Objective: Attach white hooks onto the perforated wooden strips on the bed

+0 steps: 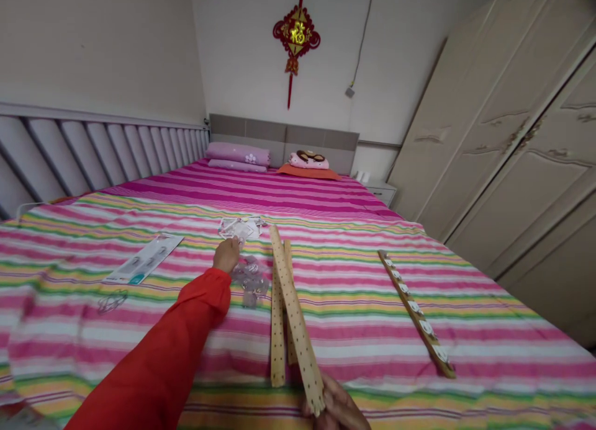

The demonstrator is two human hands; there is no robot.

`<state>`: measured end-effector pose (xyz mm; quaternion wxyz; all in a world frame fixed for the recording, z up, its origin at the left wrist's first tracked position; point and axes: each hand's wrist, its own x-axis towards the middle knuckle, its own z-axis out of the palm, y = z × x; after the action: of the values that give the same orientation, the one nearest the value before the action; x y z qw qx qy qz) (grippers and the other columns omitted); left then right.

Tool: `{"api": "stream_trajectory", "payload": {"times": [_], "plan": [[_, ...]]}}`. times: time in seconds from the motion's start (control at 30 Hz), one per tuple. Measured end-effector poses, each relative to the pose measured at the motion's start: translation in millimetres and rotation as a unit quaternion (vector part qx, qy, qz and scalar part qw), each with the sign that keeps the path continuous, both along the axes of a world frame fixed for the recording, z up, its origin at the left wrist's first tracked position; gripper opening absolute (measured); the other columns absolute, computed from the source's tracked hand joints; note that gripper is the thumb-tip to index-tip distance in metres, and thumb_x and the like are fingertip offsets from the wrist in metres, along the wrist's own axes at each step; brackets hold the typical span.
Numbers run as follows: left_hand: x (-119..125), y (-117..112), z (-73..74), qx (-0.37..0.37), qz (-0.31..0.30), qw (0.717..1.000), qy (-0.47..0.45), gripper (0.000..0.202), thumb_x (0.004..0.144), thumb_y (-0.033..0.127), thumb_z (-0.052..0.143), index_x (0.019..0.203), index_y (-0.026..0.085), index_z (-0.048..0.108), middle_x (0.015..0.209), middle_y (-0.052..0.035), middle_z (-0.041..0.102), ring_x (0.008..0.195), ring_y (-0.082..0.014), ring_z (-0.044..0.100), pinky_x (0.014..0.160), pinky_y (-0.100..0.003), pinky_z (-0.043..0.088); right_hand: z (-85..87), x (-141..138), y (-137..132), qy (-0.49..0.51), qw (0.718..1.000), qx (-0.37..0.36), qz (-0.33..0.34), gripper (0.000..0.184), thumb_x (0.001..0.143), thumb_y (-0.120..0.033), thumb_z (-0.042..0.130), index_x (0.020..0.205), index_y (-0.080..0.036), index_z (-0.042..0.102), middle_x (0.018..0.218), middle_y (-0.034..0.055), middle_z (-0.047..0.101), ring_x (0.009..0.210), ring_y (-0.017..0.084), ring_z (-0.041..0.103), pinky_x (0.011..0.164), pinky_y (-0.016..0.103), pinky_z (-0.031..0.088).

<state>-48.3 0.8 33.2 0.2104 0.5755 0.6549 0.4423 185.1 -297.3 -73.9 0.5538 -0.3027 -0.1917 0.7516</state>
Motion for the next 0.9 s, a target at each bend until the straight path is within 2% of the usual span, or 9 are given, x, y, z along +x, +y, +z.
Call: {"api": "stream_trajectory", "payload": {"times": [0.07,0.17,0.23,0.33,0.5,0.63,0.73,0.83,0.9], "plan": [[-1.4,-6.1,1.6,0.016,0.015,0.999,0.049,0.028,0.082,0.034,0.042,0.075,0.017,0.063,0.092,-0.0164,0.068,0.103,-0.0317,0.057,0.087,-0.042,0.043,4.3,3.2,5.5,0.036,0.999,-0.017,-0.016,0.05,0.062,-0.028,0.081,0.108,-0.018,0.066,0.071,0.0048,0.066,0.054,0.011,0.054,0.05,0.02,0.04],[4.4,-23.3,-1.2,0.058,0.003,0.99,0.13,0.036,0.083,0.035,0.041,0.103,0.015,0.063,0.116,-0.0163,0.063,0.117,-0.0303,0.05,0.098,-0.044,0.038,5.8,5.7,13.8,0.09,0.995,-0.024,-0.045,0.047,0.063,-0.021,0.08,0.107,-0.019,0.065,0.075,0.0037,0.066,0.061,0.011,0.055,0.053,0.019,0.042],[14.4,-43.9,-6.7,0.085,-0.061,0.983,0.149,0.042,0.084,0.036,0.039,0.114,0.014,0.06,0.122,-0.0141,0.061,0.119,-0.0264,0.05,0.101,-0.041,0.037,1.6,5.6,18.3,0.12,0.991,-0.023,-0.049,0.044,0.064,-0.019,0.079,0.106,-0.019,0.065,0.076,0.0032,0.065,0.062,0.01,0.055,0.054,0.018,0.042],[37.1,-86.0,-19.4,0.107,-0.203,0.961,0.156,0.047,0.089,0.041,0.034,0.125,0.019,0.055,0.129,-0.0089,0.057,0.123,-0.0218,0.047,0.106,-0.039,0.034,-9.5,3.6,23.9,0.144,0.988,-0.021,-0.045,0.04,0.068,-0.019,0.077,0.105,-0.019,0.064,0.077,0.0022,0.065,0.062,0.007,0.053,0.058,0.017,0.042],[80.3,-143.4,-46.1,0.07,-0.348,0.909,0.217,0.047,0.092,0.044,0.031,0.134,0.032,0.046,0.142,-0.0023,0.045,0.136,-0.0232,0.031,0.111,-0.046,0.024,-19.9,-4.4,29.6,0.144,0.988,-0.02,-0.059,0.041,0.068,-0.019,0.077,0.107,-0.017,0.064,0.08,0.0048,0.067,0.061,0.008,0.054,0.059,0.018,0.044],[104.1,-152.9,-65.0,0.042,-0.383,0.884,0.264,0.044,0.09,0.043,0.036,0.133,0.038,0.045,0.146,-0.0004,0.04,0.138,-0.0278,0.026,0.11,-0.053,0.019,-16.1,-9.1,28.7,0.086,0.994,-0.007,-0.066,0.041,0.07,-0.028,0.077,0.106,-0.014,0.064,0.079,0.0064,0.069,0.051,0.005,0.053,0.051,0.017,0.042],[110.9,-148.6,-79.3,0.012,-0.38,0.874,0.302,0.044,0.087,0.043,0.043,0.131,0.04,0.048,0.147,-0.0002,0.038,0.138,-0.0321,0.026,0.107,-0.059,0.018,-14.2,-1.3,23.8,-0.013,0.998,0.008,-0.064,0.053,0.07,-0.042,0.075,0.111,-0.011,0.061,0.074,0.0072,0.07,0.042,0.008,0.054,0.044,0.021,0.043],[110.1,-143.6,-93.0,0.018,-0.387,0.861,0.329,0.047,0.086,0.041,0.044,0.133,0.043,0.044,0.148,0.0014,0.035,0.138,-0.0311,0.026,0.107,-0.059,0.018,-14.3,24.7,13.1,-0.092,0.99,-0.008,-0.107,0.056,0.067,-0.048,0.076,0.103,-0.008,0.063,0.071,0.0091,0.071,0.039,0.01,0.055,0.041,0.022,0.044],[108.2,-141.6,-99.8,0.034,-0.385,0.856,0.343,0.047,0.087,0.042,0.042,0.134,0.043,0.042,0.148,0.002,0.035,0.138,-0.0297,0.028,0.108,-0.057,0.018,-14.1,53.2,2.3,-0.115,0.976,-0.026,-0.181,0.052,0.068,-0.05,0.074,0.094,-0.007,0.065,0.068,0.0092,0.071,0.038,0.009,0.054,0.039,0.021,0.043]]}}
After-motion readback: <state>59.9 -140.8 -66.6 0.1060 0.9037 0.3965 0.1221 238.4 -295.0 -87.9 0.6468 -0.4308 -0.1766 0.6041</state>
